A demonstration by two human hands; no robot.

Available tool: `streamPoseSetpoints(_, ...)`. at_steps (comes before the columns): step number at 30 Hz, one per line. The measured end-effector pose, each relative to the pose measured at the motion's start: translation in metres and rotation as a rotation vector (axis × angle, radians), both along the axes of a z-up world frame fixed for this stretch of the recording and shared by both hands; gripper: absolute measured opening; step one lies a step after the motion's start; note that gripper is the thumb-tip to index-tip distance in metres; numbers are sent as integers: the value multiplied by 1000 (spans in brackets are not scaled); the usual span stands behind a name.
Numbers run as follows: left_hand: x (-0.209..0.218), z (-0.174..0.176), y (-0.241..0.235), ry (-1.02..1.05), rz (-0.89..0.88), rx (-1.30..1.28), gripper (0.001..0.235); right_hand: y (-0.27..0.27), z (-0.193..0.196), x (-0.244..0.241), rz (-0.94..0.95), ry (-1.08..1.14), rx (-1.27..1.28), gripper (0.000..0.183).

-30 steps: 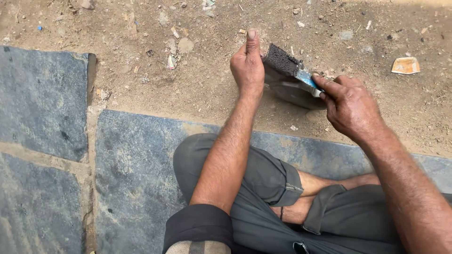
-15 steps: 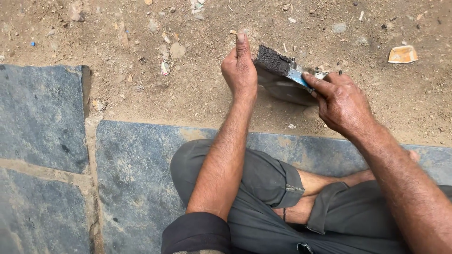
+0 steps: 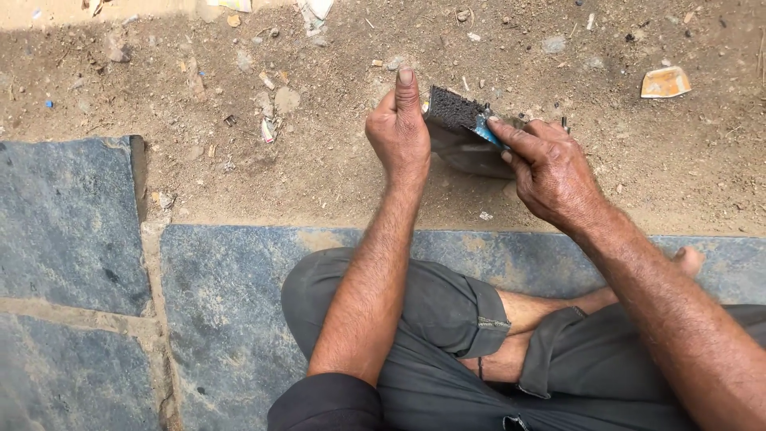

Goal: Cleaning a motorcycle engine cover using a small hand scraper.

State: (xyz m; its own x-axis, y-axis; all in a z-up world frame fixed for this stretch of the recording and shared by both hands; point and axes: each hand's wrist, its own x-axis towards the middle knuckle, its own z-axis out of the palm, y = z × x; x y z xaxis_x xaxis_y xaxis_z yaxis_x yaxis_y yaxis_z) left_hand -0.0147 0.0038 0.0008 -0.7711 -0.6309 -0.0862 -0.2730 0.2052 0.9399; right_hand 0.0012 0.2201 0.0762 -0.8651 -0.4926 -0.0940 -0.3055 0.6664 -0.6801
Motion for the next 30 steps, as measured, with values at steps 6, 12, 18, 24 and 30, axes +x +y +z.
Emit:
streamPoseSetpoints(6, 5, 23, 11, 9, -72, -19, 63, -8, 12, -10, -3, 7, -14, 44)
streamPoseSetpoints(12, 8, 24, 18, 49, -109, -56, 64, -8, 23, -19, 10, 113, -75, 41)
streamPoseSetpoints(18, -1, 6, 0, 68, -52, -41, 67, 100, -57, -63, -166, -374, 918, 24)
streamPoseSetpoints(24, -5, 13, -4, -33, 33, 69, 64, 44, 61, -68, -382, -482, 661, 31)
streamPoseSetpoints(30, -5, -12, -17, 21, 91, 102, 66, 32, 16, -34, -177, -363, 78, 40)
